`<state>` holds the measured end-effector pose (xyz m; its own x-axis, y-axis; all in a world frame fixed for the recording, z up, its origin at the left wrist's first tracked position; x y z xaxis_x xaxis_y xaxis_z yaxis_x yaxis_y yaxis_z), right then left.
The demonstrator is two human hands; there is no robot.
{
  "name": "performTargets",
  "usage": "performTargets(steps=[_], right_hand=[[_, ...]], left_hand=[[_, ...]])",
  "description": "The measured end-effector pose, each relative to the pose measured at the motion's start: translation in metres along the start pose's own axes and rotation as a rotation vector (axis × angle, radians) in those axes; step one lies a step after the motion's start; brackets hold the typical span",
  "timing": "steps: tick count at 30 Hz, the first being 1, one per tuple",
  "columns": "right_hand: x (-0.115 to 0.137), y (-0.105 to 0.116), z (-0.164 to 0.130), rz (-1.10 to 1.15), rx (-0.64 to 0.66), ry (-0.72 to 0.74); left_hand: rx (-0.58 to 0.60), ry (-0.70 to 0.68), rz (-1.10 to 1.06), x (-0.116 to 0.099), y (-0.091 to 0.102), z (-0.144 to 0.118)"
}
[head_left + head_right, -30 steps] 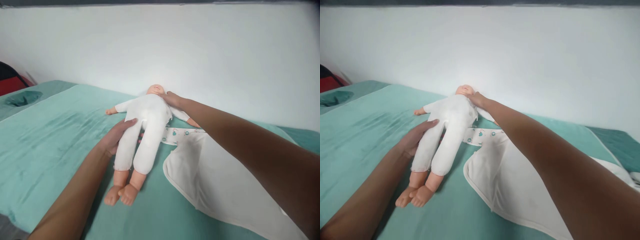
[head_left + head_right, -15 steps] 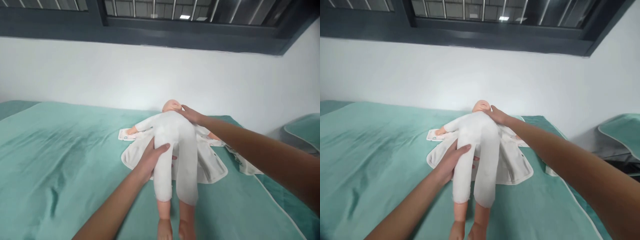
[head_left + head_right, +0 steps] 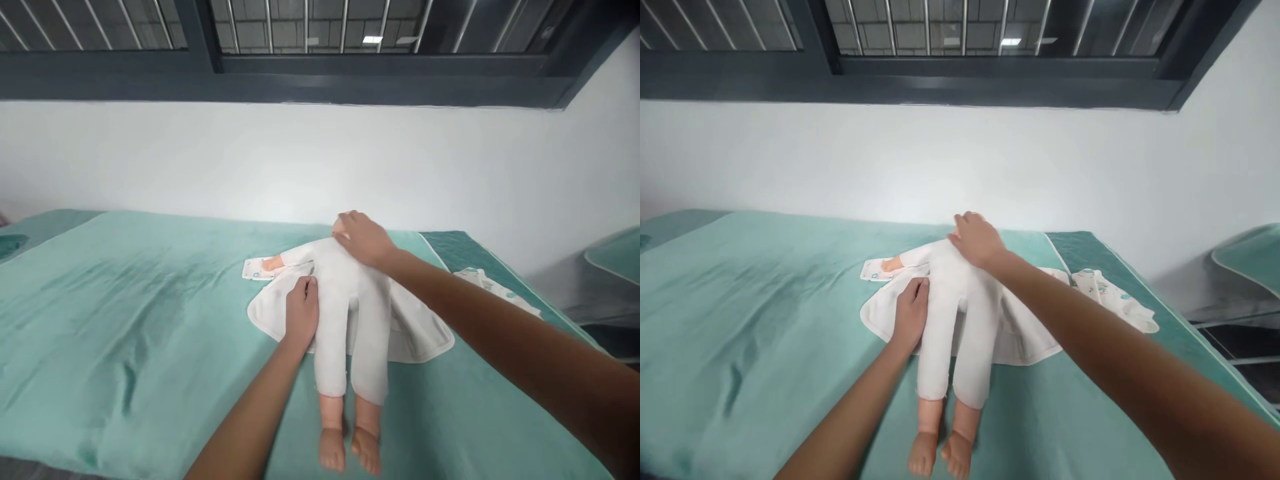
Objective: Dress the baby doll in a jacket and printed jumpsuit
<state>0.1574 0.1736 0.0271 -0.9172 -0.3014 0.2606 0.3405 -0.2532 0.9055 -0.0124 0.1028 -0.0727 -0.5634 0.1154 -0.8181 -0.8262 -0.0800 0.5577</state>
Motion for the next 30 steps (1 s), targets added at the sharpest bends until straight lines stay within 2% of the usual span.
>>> performTargets(steps=[2, 5, 7, 10, 14, 18, 23, 27, 30], right_hand=[[0.034, -0.025, 0.007, -0.012, 0.111, 0.116], [0.064, -0.073, 0.020, -0.060, 0.291, 0.134], [0.071, -0.096, 0.029, -0.071, 0.345, 0.121], [0.073, -0.113, 0.041, -0.068, 0.386, 0.108], [0.068, -0.103, 0.046, -0.043, 0.401, 0.089], [0.057, -0.077, 0.034, 0.004, 0.354, 0.055], [0.048, -0.059, 0.013, 0.125, 0.329, 0.076], [0.049, -0.057, 0.003, 0.154, 0.331, 0.123], [0.050, -0.058, 0.000, 0.029, 0.331, 0.136]], left_hand=[[-0.053, -0.084, 0.202, 0.000, 0.000, 0.008], [-0.068, -0.151, 0.531, 0.003, -0.004, 0.020], [-0.046, -0.191, 0.661, 0.005, -0.008, 0.028], [-0.014, -0.288, 0.705, 0.007, -0.012, 0.035], [-0.062, -0.362, 0.744, 0.011, -0.007, 0.045], [-0.116, -0.280, 0.742, 0.024, 0.002, 0.060], [-0.145, -0.062, 0.280, 0.046, 0.014, 0.075], [-0.176, 0.036, 0.103, 0.059, 0.028, 0.082], [-0.164, 0.058, -0.039, 0.065, 0.034, 0.086]])
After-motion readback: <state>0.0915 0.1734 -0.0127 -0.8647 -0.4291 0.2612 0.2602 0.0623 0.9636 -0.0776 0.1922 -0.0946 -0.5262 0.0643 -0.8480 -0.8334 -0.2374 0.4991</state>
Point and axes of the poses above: each hand's wrist, its own z-axis towards the middle knuckle, its own y-axis out of the back of the hand, x = y × z, the point moved 6 cm from there along z, towards the middle knuckle, and after that the axes turned 13 degrees about z, right-handed, at the moved point
